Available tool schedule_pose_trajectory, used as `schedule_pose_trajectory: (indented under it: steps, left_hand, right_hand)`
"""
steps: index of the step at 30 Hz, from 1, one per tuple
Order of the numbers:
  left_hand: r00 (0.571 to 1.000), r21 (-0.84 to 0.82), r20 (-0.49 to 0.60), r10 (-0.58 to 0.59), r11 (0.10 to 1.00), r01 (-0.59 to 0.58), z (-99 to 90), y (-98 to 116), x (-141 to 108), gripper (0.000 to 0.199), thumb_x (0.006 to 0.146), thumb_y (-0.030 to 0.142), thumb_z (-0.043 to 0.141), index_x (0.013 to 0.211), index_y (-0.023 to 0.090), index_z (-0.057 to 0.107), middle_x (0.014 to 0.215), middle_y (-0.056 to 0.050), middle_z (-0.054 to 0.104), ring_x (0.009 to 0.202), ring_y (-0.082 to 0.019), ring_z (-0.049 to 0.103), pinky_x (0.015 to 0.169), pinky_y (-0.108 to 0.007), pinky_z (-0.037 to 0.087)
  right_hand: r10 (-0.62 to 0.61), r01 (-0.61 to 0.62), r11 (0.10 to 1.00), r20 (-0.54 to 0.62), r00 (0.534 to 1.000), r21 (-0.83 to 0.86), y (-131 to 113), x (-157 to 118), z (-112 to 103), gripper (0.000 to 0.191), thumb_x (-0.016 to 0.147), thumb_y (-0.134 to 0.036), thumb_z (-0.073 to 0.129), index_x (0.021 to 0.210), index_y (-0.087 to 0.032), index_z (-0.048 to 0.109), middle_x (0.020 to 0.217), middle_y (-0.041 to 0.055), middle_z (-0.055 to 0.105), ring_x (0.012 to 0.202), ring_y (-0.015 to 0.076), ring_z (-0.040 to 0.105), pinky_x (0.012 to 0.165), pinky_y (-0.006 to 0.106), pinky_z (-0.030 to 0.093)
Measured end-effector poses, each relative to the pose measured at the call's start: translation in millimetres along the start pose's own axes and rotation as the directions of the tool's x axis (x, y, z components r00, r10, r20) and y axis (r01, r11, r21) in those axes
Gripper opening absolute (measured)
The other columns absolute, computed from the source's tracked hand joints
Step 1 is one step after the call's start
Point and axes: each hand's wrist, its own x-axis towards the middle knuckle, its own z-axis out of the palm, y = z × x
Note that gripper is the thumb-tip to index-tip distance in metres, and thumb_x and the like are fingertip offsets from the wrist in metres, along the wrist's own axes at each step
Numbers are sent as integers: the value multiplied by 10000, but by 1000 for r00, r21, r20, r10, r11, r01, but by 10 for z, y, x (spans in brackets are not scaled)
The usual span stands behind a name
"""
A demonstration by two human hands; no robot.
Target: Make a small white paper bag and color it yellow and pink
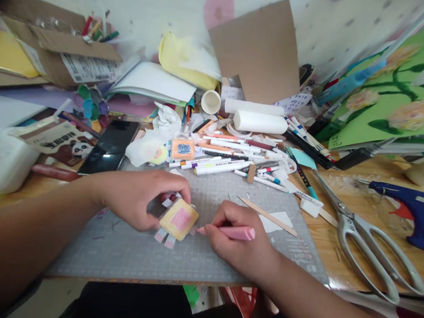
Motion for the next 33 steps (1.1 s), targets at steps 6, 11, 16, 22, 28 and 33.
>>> schedule_pose_trajectory:
  steps: [6, 11, 16, 22, 28, 33]
  left_hand:
    - [1000, -3, -21, 21, 1000, -21, 24, -23, -19, 432, 566, 170, 660, 991, 190, 582, 906, -10, 627, 766, -161, 567, 647, -238, 442]
    - [997, -36, -62, 46, 998, -49, 40, -14, -29, 457, 551, 188, 681, 998, 191, 588, 897, -8, 629, 733, -155, 561, 639, -243, 448]
    - [960, -104, -276, 56, 991, -87, 67, 25, -23, 483, 585, 188, 669, 1051, 191, 546, 951, -28, 615, 769, -163, 557, 685, -276, 457]
    - [893, -153, -450, 21, 983, -100, 124, 42, -11, 462, 610, 192, 659, 1043, 217, 499, 993, -31, 578, 796, -163, 541, 687, -284, 455]
    - [887, -123, -462, 19, 989, -86, 170, 38, 8, 448, 634, 203, 679, 1034, 214, 478, 957, -25, 575, 770, -157, 543, 672, -287, 461]
    - [886, -157, -462, -53, 987, -22, 240, 17, 54, 478, 636, 260, 734, 1016, 234, 445, 981, -17, 568, 819, -175, 560, 693, -306, 470]
  right_hand:
    - [86, -76, 936, -13, 996, 344, 175, -43, -3, 225, 794, -286, 620, 609, -206, 521, 539, -18, 549, 483, 121, 460, 454, 242, 360]
    - [176, -65, 876, -192, 965, 478, 213, -36, 16, 145, 826, -363, 638, 790, -226, 610, 690, 15, 646, 563, 149, 556, 504, 259, 450]
    - [191, -56, 868, -227, 955, 494, 168, 0, 34, 383, 912, -435, 500, 1269, -301, 471, 1243, 107, 621, 885, 240, 680, 656, 369, 576]
    - [167, -103, 830, -67, 984, 548, 122, -22, 51, 300, 852, -357, 620, 1136, -347, 526, 1217, 76, 626, 986, 271, 654, 688, 381, 576]
    - [190, -75, 742, -102, 976, 666, 114, -13, 120, 272, 782, -282, 710, 1007, -309, 560, 953, 20, 645, 825, 192, 651, 703, 325, 556]
    - [197, -59, 724, -125, 972, 688, 105, 18, 138, 288, 745, -245, 736, 969, -300, 564, 929, 5, 632, 782, 169, 642, 690, 297, 551]
